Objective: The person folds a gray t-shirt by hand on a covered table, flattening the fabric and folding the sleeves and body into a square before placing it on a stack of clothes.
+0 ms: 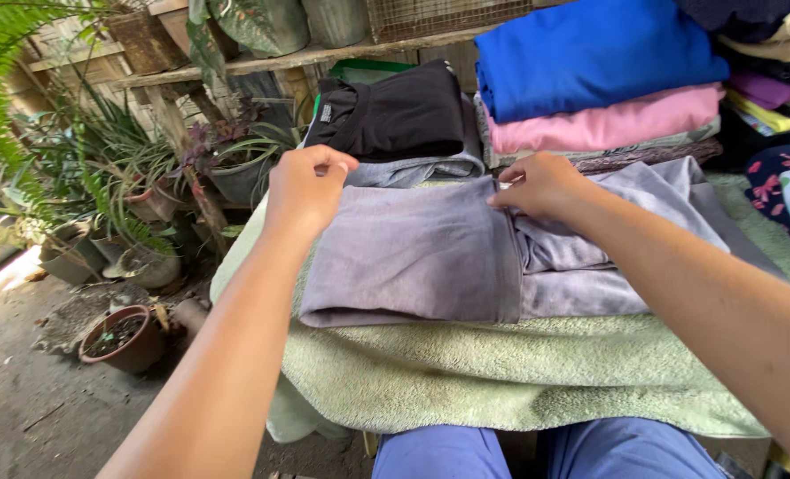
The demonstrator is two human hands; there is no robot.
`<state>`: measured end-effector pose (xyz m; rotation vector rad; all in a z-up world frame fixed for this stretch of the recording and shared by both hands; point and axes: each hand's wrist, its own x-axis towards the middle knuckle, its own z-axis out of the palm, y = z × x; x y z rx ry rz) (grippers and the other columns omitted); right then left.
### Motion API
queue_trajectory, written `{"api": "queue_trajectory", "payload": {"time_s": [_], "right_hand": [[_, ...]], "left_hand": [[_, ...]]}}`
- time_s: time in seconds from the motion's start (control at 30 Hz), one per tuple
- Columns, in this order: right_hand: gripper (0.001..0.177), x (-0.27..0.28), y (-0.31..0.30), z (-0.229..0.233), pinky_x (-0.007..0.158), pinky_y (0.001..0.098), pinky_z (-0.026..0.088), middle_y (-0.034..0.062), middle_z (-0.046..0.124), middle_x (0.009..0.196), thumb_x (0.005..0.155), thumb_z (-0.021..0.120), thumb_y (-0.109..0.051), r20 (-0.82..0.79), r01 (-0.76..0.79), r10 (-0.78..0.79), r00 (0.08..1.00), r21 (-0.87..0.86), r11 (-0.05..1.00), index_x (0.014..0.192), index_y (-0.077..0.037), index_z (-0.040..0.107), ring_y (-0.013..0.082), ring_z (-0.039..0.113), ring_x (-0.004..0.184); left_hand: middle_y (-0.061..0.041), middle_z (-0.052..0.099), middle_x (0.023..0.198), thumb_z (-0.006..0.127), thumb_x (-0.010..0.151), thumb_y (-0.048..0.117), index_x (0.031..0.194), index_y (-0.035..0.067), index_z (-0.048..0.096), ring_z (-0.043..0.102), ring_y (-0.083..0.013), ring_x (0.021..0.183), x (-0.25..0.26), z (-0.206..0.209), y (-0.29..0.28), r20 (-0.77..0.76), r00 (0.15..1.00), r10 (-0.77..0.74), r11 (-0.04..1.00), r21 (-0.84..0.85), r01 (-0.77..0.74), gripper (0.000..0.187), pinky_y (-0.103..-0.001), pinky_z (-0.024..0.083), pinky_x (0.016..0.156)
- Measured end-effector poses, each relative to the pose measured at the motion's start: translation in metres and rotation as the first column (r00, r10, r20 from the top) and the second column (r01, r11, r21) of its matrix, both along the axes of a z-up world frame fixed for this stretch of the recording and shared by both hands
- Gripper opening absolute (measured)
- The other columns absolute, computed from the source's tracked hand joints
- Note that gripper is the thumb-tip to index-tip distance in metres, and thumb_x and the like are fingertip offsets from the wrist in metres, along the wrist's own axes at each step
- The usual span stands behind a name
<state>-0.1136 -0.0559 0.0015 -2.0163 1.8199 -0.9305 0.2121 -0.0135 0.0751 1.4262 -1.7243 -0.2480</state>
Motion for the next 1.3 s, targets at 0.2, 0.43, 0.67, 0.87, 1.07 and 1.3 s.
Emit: {"api": "queue_trajectory", "payload": {"time_s": [0.2,0.43,0.67,0.87,1.07,1.3], "right_hand": [[0.049,0.005,-0.018,0.008,0.061,0.0422,0.048,0.0157,0.070,0.082,0.082,0.084,-0.035,0.150,0.050,-0.083,0.985,0.212,0.976,0.117,-0.002,0.077,0.0261,0.060,0.065],[0.040,0.029,0.016,0.003,0.090,0.0452,0.053,0.0115,0.074,0.110,0.081,0.073,-0.016,-0.064,0.088,-0.110,0.992,-0.276,0.957,0.120,-0.010,0.066,0.0304,0.069,0.105],[0.057,0.069,0.080,-0.002,0.111,0.0550,0.034,0.0181,0.044,0.155,0.097,0.060,-0.047,-0.298,-0.151,0.059,0.953,-0.293,0.944,0.145,-0.016,0.053,0.0420,0.046,0.132],[0.069,0.075,0.085,-0.011,0.118,0.0515,0.025,0.0123,0.043,0.156,0.095,0.044,-0.063,-0.360,-0.175,0.099,0.928,-0.185,0.967,0.149,-0.021,0.049,0.0350,0.032,0.147],[0.067,0.075,0.083,-0.008,0.119,0.0518,0.024,0.0134,0.041,0.157,0.096,0.045,-0.063,-0.350,-0.174,0.105,0.931,-0.170,0.970,0.149,-0.021,0.050,0.0348,0.032,0.148],[0.067,0.090,0.078,0.012,0.121,0.0471,0.027,0.0161,0.040,0.160,0.100,0.039,-0.060,-0.108,-0.265,0.248,0.963,-0.182,0.947,0.153,-0.018,0.046,0.0339,0.035,0.149]], "left_hand": [[-0.013,0.061,0.136,0.075,0.086,0.053,0.130,0.015,0.064,0.056,-0.0367,0.124,0.009,-0.040,-0.082,0.334,0.872,0.357,0.840,0.293,-0.456,0.059,-0.053,0.047,0.100],[-0.013,0.062,0.128,0.064,0.098,0.034,0.122,0.014,0.052,0.065,-0.0409,0.113,-0.009,-0.067,-0.056,0.296,0.898,0.326,0.932,0.056,-0.358,0.033,-0.056,0.051,0.090],[-0.018,0.061,0.129,0.067,0.094,0.039,0.132,0.010,0.051,0.065,-0.0418,0.113,-0.006,-0.051,-0.026,0.353,0.849,0.394,0.882,0.113,-0.457,0.049,-0.056,0.051,0.088],[-0.017,0.065,0.134,0.073,0.086,0.062,0.132,0.010,0.064,0.061,-0.0370,0.128,0.003,-0.033,0.033,0.455,0.852,0.259,0.758,0.451,-0.471,0.070,-0.050,0.049,0.103],[-0.013,0.077,0.115,0.073,0.079,0.037,0.129,0.005,0.065,0.075,-0.0259,0.101,0.018,-0.037,0.017,-0.693,0.706,0.144,0.734,0.553,0.393,0.060,-0.043,0.061,0.083],[-0.011,0.075,0.108,0.075,0.084,0.025,0.122,0.005,0.063,0.075,-0.0223,0.094,0.033,0.015,0.022,-0.925,0.360,0.118,0.843,0.285,0.456,0.045,-0.038,0.066,0.077]]}}
